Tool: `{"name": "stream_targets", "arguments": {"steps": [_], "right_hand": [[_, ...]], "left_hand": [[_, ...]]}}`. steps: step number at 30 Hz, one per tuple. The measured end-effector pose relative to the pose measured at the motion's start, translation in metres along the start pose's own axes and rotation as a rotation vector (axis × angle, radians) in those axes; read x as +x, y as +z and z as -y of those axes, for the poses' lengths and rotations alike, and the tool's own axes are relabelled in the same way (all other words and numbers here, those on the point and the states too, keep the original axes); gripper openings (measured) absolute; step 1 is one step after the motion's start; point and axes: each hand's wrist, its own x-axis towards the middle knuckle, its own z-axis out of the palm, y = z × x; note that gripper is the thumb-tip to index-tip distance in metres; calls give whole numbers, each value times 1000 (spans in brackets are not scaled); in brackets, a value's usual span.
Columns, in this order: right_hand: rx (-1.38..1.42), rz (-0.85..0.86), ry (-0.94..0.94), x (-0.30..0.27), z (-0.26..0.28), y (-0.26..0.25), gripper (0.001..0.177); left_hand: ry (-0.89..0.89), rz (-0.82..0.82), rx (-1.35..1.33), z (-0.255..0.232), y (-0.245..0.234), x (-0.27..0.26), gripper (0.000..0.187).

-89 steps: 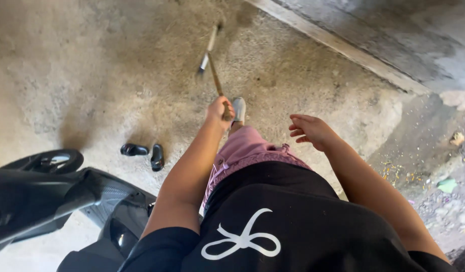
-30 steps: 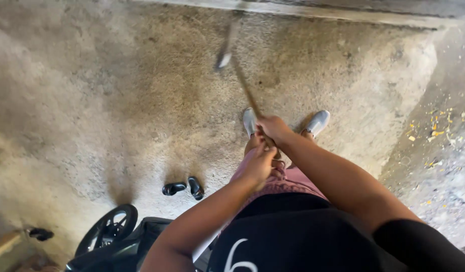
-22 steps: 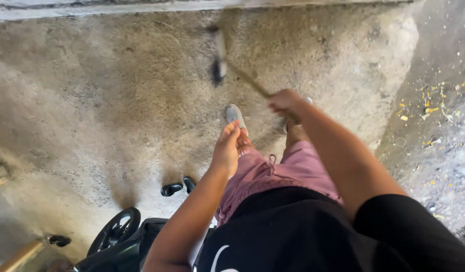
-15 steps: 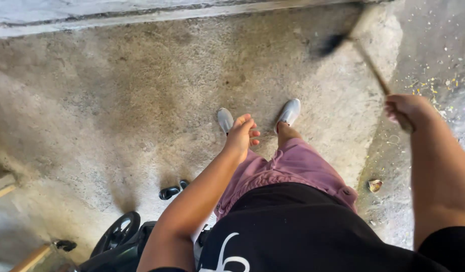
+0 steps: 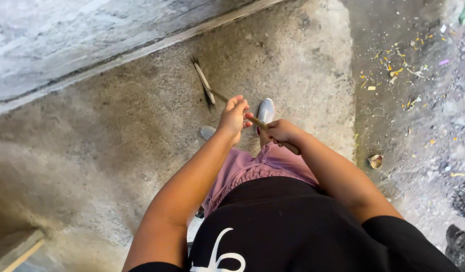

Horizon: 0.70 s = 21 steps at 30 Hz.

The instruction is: Sweep the outdoor floor and driveway area using a long-handled brush.

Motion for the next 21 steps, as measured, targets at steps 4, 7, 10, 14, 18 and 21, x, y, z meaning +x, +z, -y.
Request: {"name": "stream_targets", "arguments": {"steps": [4,7,10,14,18,21], "right_hand": [[77,-128,103,-36,-57,-80,40],[285,-268,183,-69,-163,-197,27],[337,-458,235,-75,-226,-275,19],[310,-737,259,-87,-204,-276,23],[337,-514,143,-103,-127,-185,34],[209,-283,138,-83,-45,-100,49]], "left_hand": [[17,28,49,-8,17,-1,47],[-4,19,67,-1,14,4,47],[-52,0,57,13,4,9,47],[-46,-20,38,15,1,10,46],[-34,-14,15,7,3,13,45],[-15,-24,31,-1,13,9,44]]}}
